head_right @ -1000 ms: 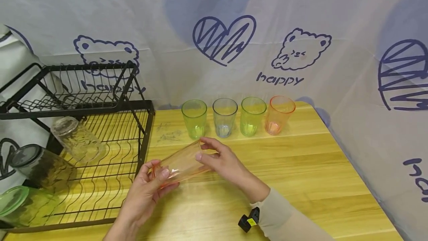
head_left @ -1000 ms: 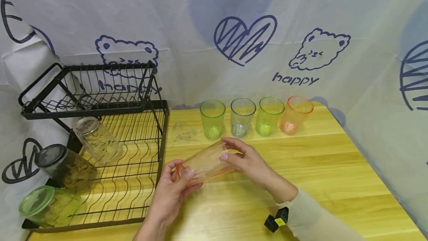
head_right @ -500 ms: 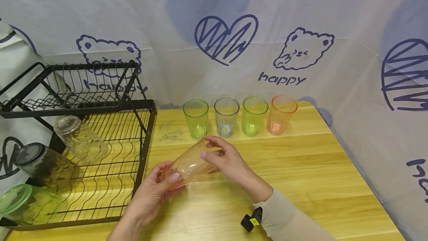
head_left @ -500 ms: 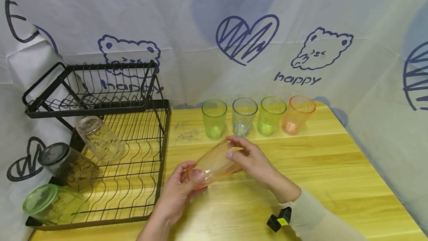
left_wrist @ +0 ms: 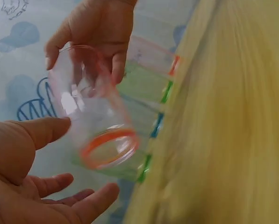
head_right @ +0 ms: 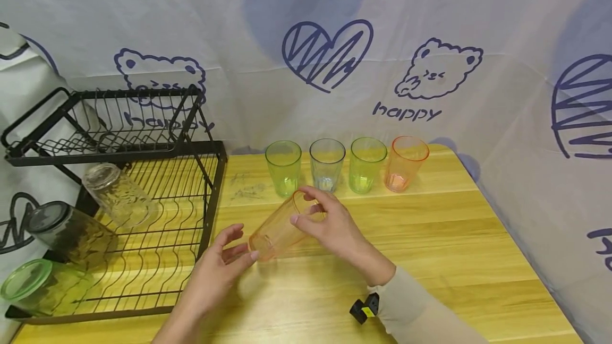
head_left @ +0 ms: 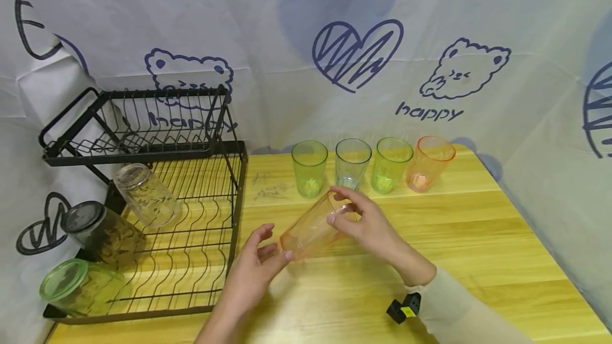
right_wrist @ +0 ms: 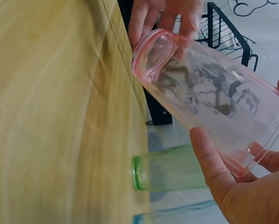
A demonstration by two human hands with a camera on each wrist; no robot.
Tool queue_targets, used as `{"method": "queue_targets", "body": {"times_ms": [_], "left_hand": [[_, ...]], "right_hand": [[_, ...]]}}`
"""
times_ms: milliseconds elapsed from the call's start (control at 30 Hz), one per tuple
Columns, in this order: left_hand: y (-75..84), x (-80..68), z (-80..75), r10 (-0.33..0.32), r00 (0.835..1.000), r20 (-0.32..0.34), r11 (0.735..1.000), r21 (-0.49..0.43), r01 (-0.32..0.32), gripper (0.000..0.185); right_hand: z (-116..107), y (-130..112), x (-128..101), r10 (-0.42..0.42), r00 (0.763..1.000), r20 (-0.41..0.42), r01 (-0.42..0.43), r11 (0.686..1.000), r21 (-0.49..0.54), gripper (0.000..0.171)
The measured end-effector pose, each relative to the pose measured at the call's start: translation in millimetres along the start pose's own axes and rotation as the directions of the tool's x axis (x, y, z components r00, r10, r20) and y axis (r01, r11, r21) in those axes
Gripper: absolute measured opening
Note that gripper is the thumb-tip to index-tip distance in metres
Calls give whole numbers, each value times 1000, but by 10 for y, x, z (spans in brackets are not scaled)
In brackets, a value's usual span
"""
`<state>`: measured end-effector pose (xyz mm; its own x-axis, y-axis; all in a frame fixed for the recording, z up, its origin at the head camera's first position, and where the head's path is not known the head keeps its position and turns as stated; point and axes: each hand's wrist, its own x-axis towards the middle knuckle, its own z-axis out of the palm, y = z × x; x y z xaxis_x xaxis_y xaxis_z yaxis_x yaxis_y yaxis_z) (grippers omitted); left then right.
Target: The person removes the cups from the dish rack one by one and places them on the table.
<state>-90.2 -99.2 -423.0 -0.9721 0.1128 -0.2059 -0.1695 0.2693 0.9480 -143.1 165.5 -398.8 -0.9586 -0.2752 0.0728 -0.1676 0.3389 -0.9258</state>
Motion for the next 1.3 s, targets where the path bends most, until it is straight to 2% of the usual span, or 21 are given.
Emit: {"method": "queue_targets", "body": {"times_ms": [67, 167, 267, 367, 467, 567, 800, 867, 967, 1167, 1300], "left_hand": [[48, -47, -72, 41, 998, -47, 993, 112, -35, 78], [124, -121, -219, 108, 989, -103, 958, 278, -76, 75], [173, -195, -406, 163, 976, -143, 884, 460, -80, 72], [184, -252, -595, 188, 972, -143, 807, 586, -70, 68], [155, -288, -762, 180, 978, -102, 762, 644, -73, 72], [96, -304, -885, 158, 986, -50, 735, 673, -84, 83], [-59, -318, -999, 84, 995, 53, 673, 733, -95, 112], [-109, -318, -1010, 64, 996, 67, 662, 744, -93, 114], [-180, -311, -1024, 51, 994, 94, 661, 744, -104, 113], [-248, -274, -1048, 49, 987, 151, 684, 715, -143, 109], [-250, -254, -1047, 19, 987, 157, 702, 701, -125, 110]], "right_hand": [[-32, -13, 15, -10, 1000, -19, 9, 998, -57, 64], [-92, -42, 36, -29, 999, -37, 24, 991, -135, 66], [-148, -78, 67, -52, 997, -53, 39, 976, -212, 69], [-203, -97, 103, -72, 995, -64, 52, 961, -271, 72], [-244, -109, 145, -89, 994, -68, 62, 944, -323, 75], [-270, -118, 187, -100, 993, -66, 68, 922, -380, 78], [-264, -142, 277, -106, 993, -48, 64, 843, -534, 84], [-240, -144, 309, -102, 994, -40, 61, 819, -571, 86], [-198, -153, 359, -97, 995, -25, 62, 798, -600, 88], [-114, -182, 421, -95, 995, 9, 80, 778, -623, 88], [-67, -184, 447, -79, 997, 24, 76, 768, -636, 87]]}}
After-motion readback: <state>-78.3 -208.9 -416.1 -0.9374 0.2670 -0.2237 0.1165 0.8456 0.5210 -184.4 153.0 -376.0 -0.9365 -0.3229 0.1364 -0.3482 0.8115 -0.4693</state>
